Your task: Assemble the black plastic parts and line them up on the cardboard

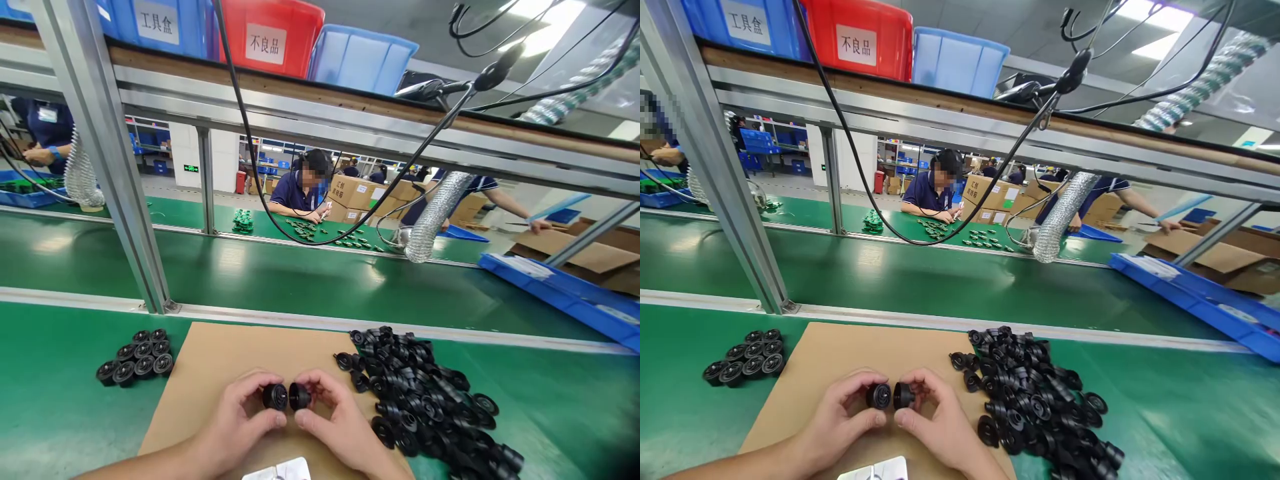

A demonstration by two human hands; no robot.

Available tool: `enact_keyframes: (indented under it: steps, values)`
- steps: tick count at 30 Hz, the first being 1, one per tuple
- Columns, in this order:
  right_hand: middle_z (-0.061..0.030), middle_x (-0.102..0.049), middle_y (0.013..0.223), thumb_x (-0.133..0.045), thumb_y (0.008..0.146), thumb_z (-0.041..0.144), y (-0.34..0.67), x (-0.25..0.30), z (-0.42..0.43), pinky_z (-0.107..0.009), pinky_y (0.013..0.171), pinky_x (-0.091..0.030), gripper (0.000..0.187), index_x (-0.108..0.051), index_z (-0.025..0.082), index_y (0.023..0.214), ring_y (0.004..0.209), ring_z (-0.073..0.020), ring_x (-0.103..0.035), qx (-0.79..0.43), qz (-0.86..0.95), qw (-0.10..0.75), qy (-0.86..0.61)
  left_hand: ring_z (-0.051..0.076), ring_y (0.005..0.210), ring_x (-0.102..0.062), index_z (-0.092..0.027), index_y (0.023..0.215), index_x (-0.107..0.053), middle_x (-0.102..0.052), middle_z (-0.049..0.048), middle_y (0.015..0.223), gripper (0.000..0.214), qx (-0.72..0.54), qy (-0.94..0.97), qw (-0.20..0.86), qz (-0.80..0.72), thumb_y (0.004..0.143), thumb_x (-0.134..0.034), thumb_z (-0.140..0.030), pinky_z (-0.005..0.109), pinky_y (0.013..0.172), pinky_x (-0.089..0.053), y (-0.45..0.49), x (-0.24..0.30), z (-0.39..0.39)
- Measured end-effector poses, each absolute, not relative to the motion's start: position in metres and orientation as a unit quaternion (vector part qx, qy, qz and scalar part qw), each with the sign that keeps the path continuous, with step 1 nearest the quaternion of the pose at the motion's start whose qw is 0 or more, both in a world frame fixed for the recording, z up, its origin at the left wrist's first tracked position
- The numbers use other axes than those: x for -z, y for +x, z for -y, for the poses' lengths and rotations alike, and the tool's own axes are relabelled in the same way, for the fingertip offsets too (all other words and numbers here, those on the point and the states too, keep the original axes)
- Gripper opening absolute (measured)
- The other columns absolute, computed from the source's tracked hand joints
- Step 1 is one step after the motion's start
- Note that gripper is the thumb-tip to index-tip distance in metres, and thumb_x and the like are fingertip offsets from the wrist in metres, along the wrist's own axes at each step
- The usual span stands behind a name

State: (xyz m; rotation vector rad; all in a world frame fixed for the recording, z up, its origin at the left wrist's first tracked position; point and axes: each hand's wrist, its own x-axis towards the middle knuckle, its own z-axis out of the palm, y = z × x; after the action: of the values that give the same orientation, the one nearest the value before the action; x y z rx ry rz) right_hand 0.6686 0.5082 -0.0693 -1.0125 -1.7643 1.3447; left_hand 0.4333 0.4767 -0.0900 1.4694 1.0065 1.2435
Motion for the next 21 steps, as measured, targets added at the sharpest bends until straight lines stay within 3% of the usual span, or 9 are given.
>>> enact_keyframes:
  steps: [5,9,16,21]
  values:
    - [-0.0058,-0.072,0.109,-0.074,0.096,0.028,0.666,0.064,-0.504,-0.035,0.09,-0.055,0.027,-0.073,0.026,0.123,0.097,-0.0228,-0.066,-0.389,0.761,0.365,-0.37,0.024,0.103,-0.072,-0.026,0.113,-0.083,-0.08,0.0041,0.109,0.029,-0.491,0.619,0.465,-0.398,0.084,-0.086,-0.023,0.03,0.092,-0.053,0.434,0.082,-0.477]
    - [-0.0051,-0.071,0.114,-0.066,0.103,0.021,0.667,0.061,-0.5,-0.032,0.09,-0.057,0.033,-0.068,0.03,0.134,0.101,-0.0205,-0.067,-0.344,0.807,0.373,-0.304,0.024,0.104,-0.072,-0.027,0.114,-0.084,-0.08,0.0038,0.111,0.028,-0.484,0.626,0.469,-0.392,0.086,-0.085,-0.021,0.03,0.093,-0.053,0.435,0.08,-0.477]
    - [-0.0064,-0.069,0.121,-0.06,0.104,0.014,0.666,0.06,-0.497,-0.033,0.094,-0.06,0.049,-0.059,0.032,0.149,0.108,-0.0213,-0.068,-0.293,0.846,0.351,-0.275,0.024,0.098,-0.071,-0.025,0.117,-0.083,-0.079,0.0056,0.106,0.033,-0.477,0.639,0.465,-0.385,0.085,-0.083,-0.018,0.031,0.089,-0.053,0.436,0.084,-0.476]
    - [-0.0097,-0.07,0.119,-0.056,0.106,0.012,0.67,0.06,-0.5,-0.036,0.087,-0.06,0.046,-0.06,0.028,0.149,0.103,-0.0242,-0.069,-0.191,0.885,0.34,-0.256,0.025,0.1,-0.071,-0.025,0.118,-0.082,-0.079,0.006,0.107,0.03,-0.47,0.65,0.462,-0.377,0.088,-0.083,-0.022,0.032,0.09,-0.053,0.436,0.084,-0.476]
